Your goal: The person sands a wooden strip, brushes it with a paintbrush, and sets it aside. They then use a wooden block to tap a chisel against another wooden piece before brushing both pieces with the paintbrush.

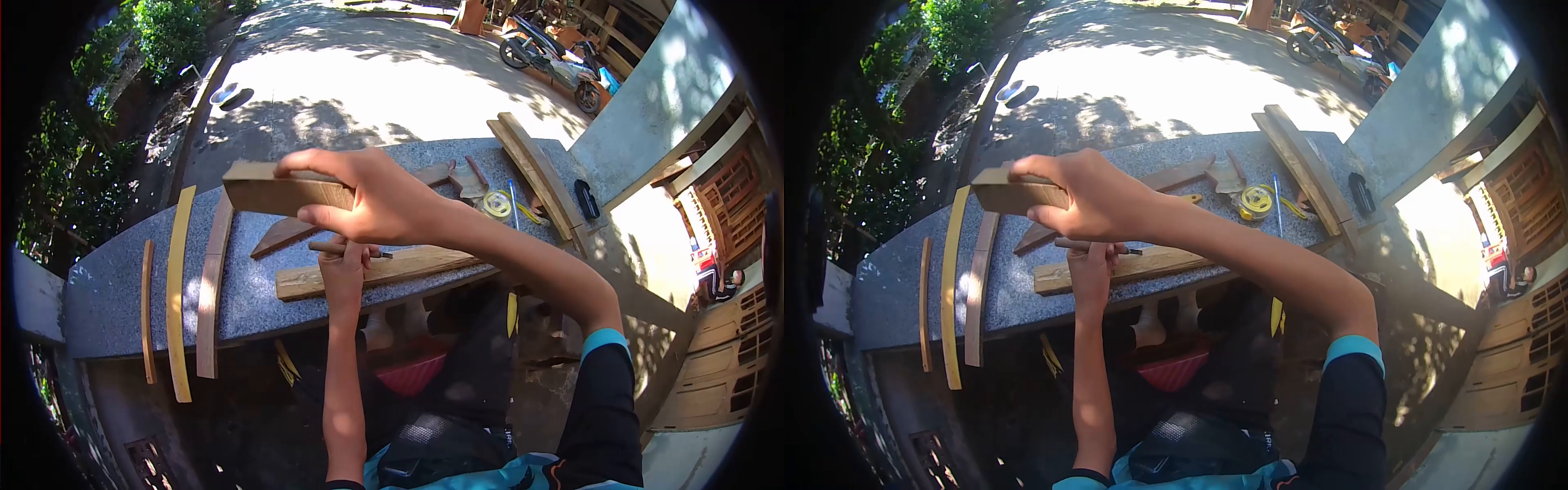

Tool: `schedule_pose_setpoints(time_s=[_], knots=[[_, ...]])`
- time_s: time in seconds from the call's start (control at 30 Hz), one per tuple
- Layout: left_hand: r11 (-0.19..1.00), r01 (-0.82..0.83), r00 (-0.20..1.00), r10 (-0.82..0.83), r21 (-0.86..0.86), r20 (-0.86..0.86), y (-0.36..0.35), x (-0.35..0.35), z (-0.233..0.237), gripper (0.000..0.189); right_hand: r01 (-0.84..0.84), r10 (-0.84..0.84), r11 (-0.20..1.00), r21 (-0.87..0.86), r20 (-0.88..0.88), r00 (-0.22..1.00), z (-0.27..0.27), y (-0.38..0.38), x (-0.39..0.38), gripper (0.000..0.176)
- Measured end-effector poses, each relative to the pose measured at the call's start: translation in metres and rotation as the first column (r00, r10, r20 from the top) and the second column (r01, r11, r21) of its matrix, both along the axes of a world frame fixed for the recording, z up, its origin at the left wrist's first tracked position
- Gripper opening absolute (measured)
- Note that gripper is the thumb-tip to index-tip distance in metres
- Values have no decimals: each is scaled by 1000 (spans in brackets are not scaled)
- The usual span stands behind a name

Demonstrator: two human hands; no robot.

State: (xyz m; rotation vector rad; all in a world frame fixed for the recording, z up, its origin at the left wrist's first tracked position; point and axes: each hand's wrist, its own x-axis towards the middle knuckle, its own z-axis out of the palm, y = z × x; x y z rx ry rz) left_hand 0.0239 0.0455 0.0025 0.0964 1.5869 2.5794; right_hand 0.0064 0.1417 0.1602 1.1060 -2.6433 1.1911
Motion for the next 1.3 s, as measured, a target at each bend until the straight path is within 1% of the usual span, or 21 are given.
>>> schedule_pose_setpoints(time_s=[0.07, 0.1, 0.2, 0.23, 0.27, 0.33, 0.37, 0.4, 0.47, 0.5, 0.53, 0.6, 0.67, 0.7, 0.8, 0.93, 0.97, 1.07, 1.1, 1.2, 1.3], knots=[[999, 27, 998, -25, -39, 52, -4, -1, 1, 13, -120, 123, 977, 177, -7, 992, -9, -1, -13, 27], [999, 26, 998, -25, -24, 52, -3, -2, 0, 12, -52, 50, 984, 168, 14, 999, -4, -4, -14, 25], [1000, -7, 998, 6, 19, 64, 3, -1, 0, 15, 169, -197, 953, -251, -93, 976, 8, -19, -17, 33], [1000, -26, 997, 25, 16, 70, 4, -1, 0, 14, 69, -108, 956, -284, -123, 987, -3, -20, -21, 36], [999, -47, 997, 46, 14, 64, 3, -3, 1, 14, -54, 26, 992, -112, -238, 971, -27, -13, -39, 34], [999, -21, 996, 25, -47, 89, -1, -5, 5, 17, -76, 98, 970, 229, -87, 991, -20, -7, -37, 33], [998, -43, 995, 47, -49, 87, 1, -3, 7, 18, -1, 4, 999, 54, -59, 998, -19, -8, -34, 31], [997, -67, 993, 71, -43, 90, 4, 0, 7, 18, 93, -131, 981, -169, -227, 965, -18, -12, -31, 32], [996, -66, 995, 71, -67, 72, 6, -2, 2, 23, 147, -238, 913, -382, -202, 950, -20, -17, -22, 32], [995, -46, 995, 53, -94, 80, 3, -4, 0, 24, 31, -48, 995, -99, -179, 983, -26, -7, -31, 31], [992, -24, 996, 35, -123, 85, 2, -5, 0, 26, -107, 127, 978, 182, -106, 986, -28, 0, -39, 30], [995, -39, 996, 46, -96, 72, 4, -7, -2, 26, 85, -92, 995, -59, -113, 989, -31, -4, -37, 29], [996, -48, 996, 53, -74, 77, 7, -7, -2, 26, 318, -344, 867, -385, 1, 939, -17, -13, -31, 28], [996, -52, 995, 58, -70, 84, 7, -8, -1, 26, 277, -304, 901, -333, -31, 952, -19, -12, -32, 27], [991, -49, 991, 63, -125, 114, 6, -9, 0, 28, -51, 75, 990, 130, -187, 980, -35, 2, -51, 28], [979, -22, 991, 48, -200, 126, 6, -8, 2, 32, 307, -336, 906, -291, -55, 940, -24, -3, -44, 27], [979, -23, 992, 47, -201, 115, 5, -8, -2, 32, 263, -269, 959, -110, -50, 962, -28, 1, -50, 27], [967, -37, 996, 57, -253, 71, 7, -13, -12, 33, 165, -163, 986, 0, -176, 971, -37, 5, -59, 27], [955, -57, 995, 79, -292, 66, 9, -12, -11, 33, 250, -276, 953, -172, -148, 950, -33, 0, -55, 28], [937, -110, 990, 132, -332, 43, 14, -9, -14, 35, 235, -242, 970, -63, -151, 959, -36, 0, -52, 27], [907, -175, 983, 184, -382, -14, 16, -6, -8, 40, 246, -282, 948, -201, -175, 943, -36, -1, -52, 26]])
